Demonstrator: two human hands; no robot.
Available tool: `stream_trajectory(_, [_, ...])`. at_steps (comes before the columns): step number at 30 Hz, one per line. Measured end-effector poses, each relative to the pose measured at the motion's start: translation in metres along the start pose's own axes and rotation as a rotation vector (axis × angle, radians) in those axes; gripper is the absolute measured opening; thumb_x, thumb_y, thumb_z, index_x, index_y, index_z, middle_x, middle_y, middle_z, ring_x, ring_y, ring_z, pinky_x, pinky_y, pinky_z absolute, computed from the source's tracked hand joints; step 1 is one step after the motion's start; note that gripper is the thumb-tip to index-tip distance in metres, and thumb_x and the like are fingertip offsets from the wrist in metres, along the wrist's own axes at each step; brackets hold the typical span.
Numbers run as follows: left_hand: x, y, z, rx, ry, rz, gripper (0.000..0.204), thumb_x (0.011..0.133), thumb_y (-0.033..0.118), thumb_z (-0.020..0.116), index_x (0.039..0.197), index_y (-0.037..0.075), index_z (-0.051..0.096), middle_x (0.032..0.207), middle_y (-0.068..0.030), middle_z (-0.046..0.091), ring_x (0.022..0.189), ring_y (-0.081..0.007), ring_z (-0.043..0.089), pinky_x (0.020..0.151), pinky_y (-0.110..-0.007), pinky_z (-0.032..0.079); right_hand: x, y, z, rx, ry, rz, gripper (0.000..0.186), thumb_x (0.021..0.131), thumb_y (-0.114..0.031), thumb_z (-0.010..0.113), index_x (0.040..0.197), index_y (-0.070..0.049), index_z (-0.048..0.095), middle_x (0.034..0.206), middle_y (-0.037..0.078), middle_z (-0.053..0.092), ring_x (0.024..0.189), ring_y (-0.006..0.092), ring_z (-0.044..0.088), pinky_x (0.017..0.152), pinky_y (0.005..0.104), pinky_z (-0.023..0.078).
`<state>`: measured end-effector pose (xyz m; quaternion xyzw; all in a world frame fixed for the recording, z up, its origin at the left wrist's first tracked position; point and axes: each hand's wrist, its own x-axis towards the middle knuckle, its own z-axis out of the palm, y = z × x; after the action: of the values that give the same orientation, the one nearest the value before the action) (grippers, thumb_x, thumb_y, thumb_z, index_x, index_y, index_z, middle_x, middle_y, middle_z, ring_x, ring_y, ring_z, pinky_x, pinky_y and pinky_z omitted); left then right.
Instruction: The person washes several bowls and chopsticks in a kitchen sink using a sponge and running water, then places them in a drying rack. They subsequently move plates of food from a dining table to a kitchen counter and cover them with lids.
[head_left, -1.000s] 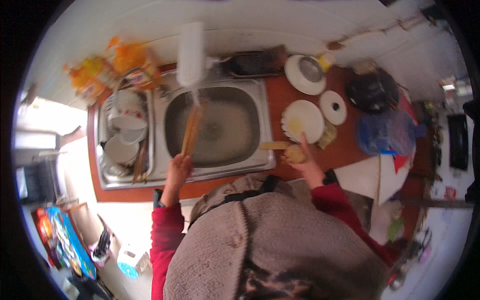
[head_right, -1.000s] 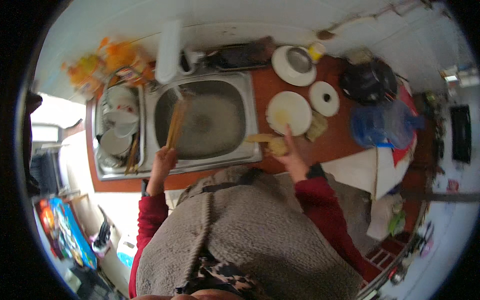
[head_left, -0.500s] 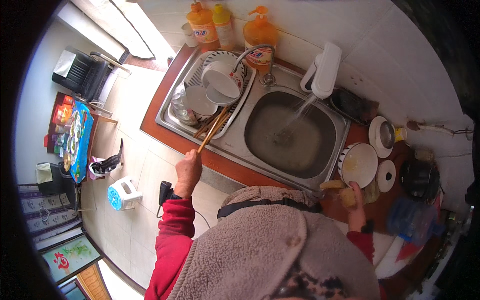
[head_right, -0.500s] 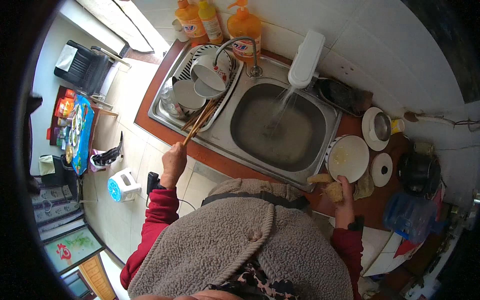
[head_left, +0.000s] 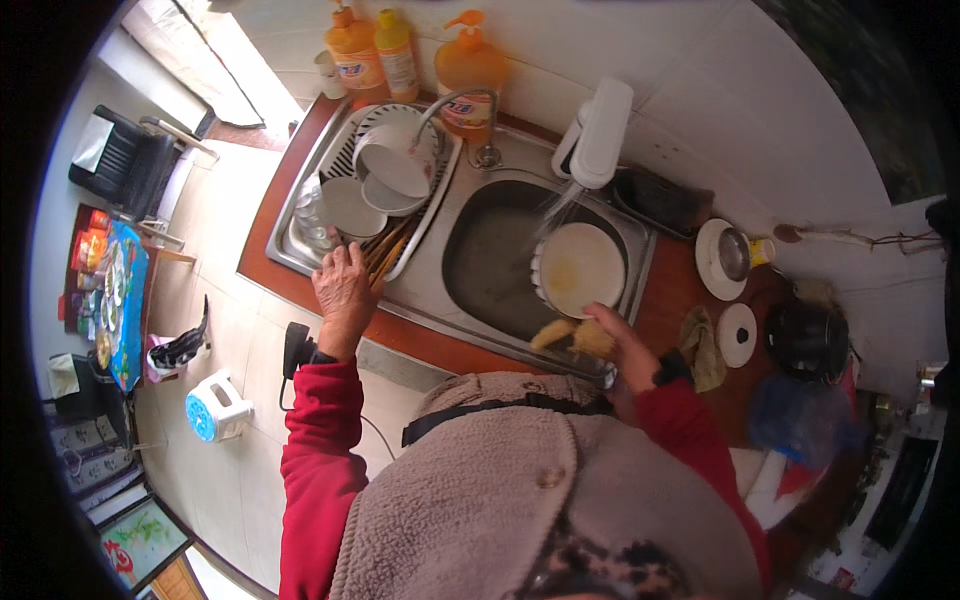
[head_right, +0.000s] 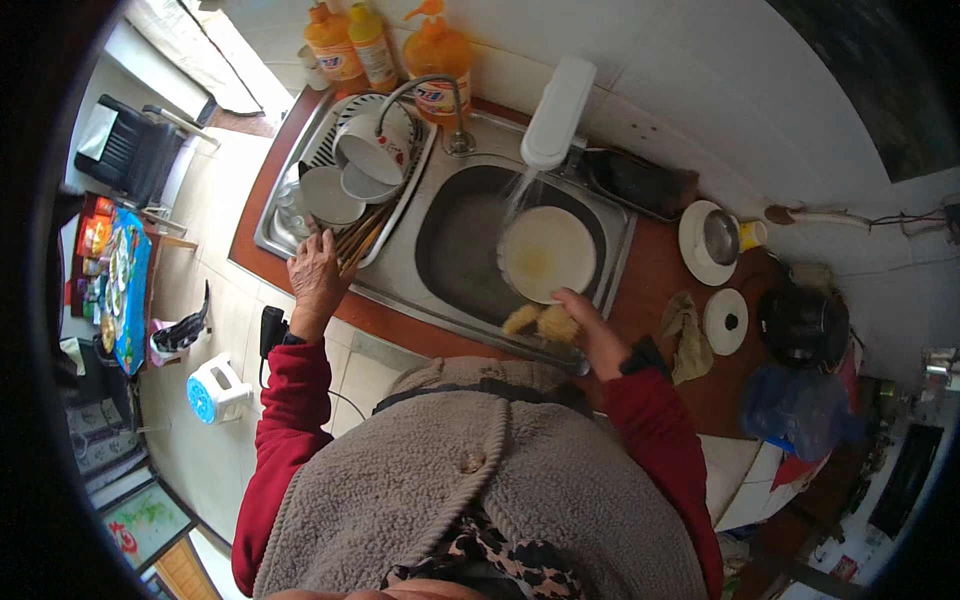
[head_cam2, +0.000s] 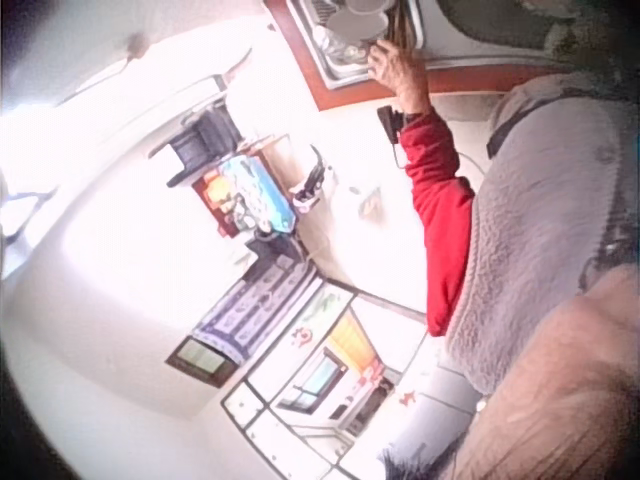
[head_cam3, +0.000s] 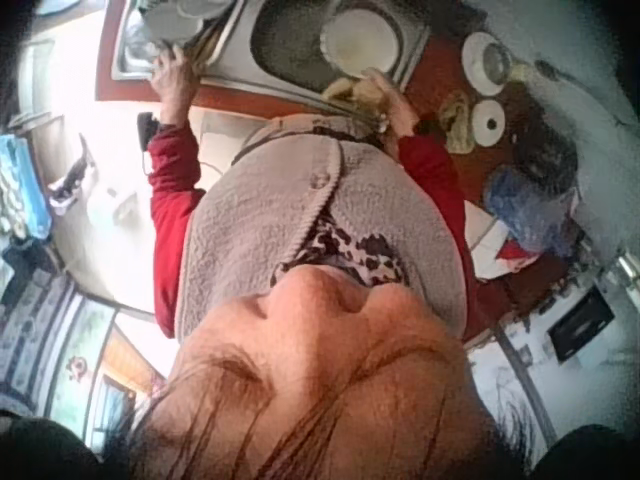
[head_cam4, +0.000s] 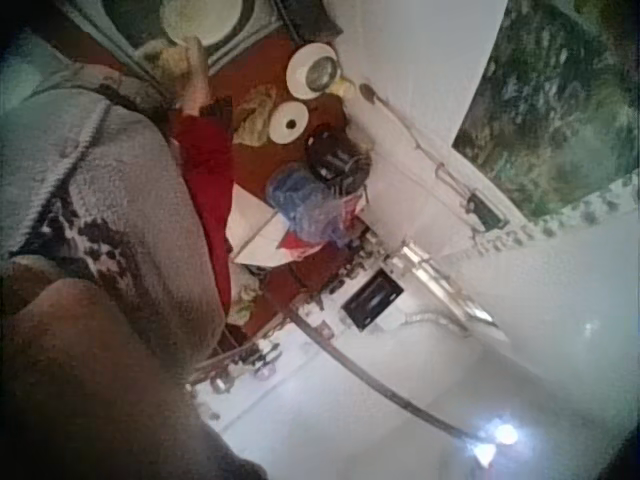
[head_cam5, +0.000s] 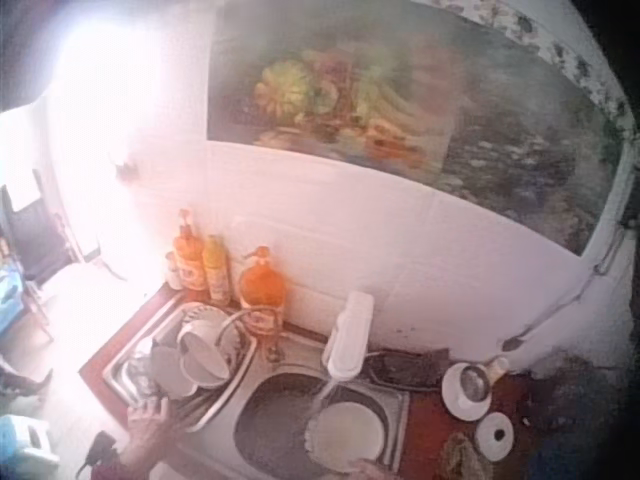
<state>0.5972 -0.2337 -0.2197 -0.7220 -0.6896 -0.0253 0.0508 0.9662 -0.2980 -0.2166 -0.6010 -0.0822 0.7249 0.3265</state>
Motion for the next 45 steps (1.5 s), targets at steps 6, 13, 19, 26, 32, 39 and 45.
stream_trajectory(6, [0.013, 0.108, 0.018, -1.435, -0.579, -0.178, 0.070, 0.074, 0.041, 0.063, 0.124, 0.000, 0.036, 0.117, -0.0172, 0.047, 0.105, -0.0305, 0.048, 0.089, -0.037, 0.038, 0.064, -0.007, 0.017, -0.097, -0.176, 0.099, 0.025, 0.079, -0.026, 0.050, 0.090, -0.005, 0.055, 0.080, 0.008, 0.059, 0.061, 0.0192, 0.057, 0.055, 0.0304, 0.046])
stream_trajectory(13, [0.020, 0.161, 0.060, -2.174, -0.656, -0.418, 0.051, 0.075, 0.020, 0.055, 0.122, 0.008, 0.039, 0.109, -0.0105, 0.050, 0.097, -0.0220, 0.051, 0.079, -0.033, 0.044, 0.065, -0.014, 0.022, -0.419, -0.303, 0.002, 0.033, 0.084, -0.032, 0.048, 0.099, -0.003, 0.056, 0.087, 0.005, 0.058, 0.072, 0.0133, 0.054, 0.065, 0.0260, 0.044])
stream_trajectory(19, [0.020, 0.163, 0.077, -1.507, -0.123, -0.334, 0.073, 0.064, 0.016, 0.067, 0.128, 0.007, 0.035, 0.101, -0.0075, 0.056, 0.089, -0.0136, 0.051, 0.079, -0.028, 0.042, 0.066, -0.059, 0.010, -0.266, -0.308, -0.325, 0.036, 0.092, -0.031, 0.037, 0.103, 0.000, 0.051, 0.092, 0.013, 0.057, 0.083, 0.0200, 0.057, 0.071, 0.0309, 0.049])
stream_trajectory(26, [0.008, 0.184, 0.085, -1.588, -0.155, -0.384, 0.073, 0.069, 0.027, 0.068, 0.128, 0.003, 0.033, 0.094, -0.0094, 0.058, 0.083, -0.0140, 0.055, 0.072, -0.027, 0.045, 0.162, -0.003, 0.049, 0.087, -0.516, -0.231, 0.040, 0.089, -0.025, 0.039, 0.122, -0.003, 0.039, 0.119, 0.011, 0.045, 0.108, 0.0226, 0.045, 0.094, 0.0355, 0.036])
stream_trajectory(32, [0.011, 0.176, 0.078, -1.728, -0.174, -0.405, 0.072, 0.070, 0.027, 0.065, 0.129, 0.004, 0.032, 0.098, -0.0121, 0.057, 0.086, -0.0147, 0.055, 0.073, -0.026, 0.045, 0.139, 0.002, 0.054, -0.066, -0.570, -0.242, 0.033, 0.088, -0.020, 0.036, 0.116, -0.003, 0.044, 0.110, 0.009, 0.050, 0.100, 0.0207, 0.050, 0.086, 0.0329, 0.041])
stream_trajectory(39, [0.010, 0.181, 0.073, -1.578, -0.199, -0.363, 0.067, 0.068, 0.023, 0.064, 0.126, 0.003, 0.037, 0.091, -0.0105, 0.060, 0.081, -0.0153, 0.057, 0.074, -0.027, 0.045, 0.149, -0.001, 0.043, -0.201, -0.499, -0.257, 0.035, 0.090, -0.027, 0.038, 0.117, -0.005, 0.042, 0.111, 0.010, 0.049, 0.100, 0.0213, 0.050, 0.085, 0.0332, 0.042])
stream_trajectory(45, [0.012, 0.192, 0.084, -1.633, -0.241, -0.550, 0.067, 0.069, 0.027, 0.067, 0.126, 0.007, 0.039, 0.093, -0.0115, 0.060, 0.083, -0.0160, 0.057, 0.076, -0.027, 0.045, 0.157, -0.002, 0.056, -0.068, -0.360, -0.304, 0.037, 0.088, -0.023, 0.039, 0.121, -0.004, 0.040, 0.109, 0.012, 0.050, 0.099, 0.0217, 0.051, 0.088, 0.0341, 0.040])
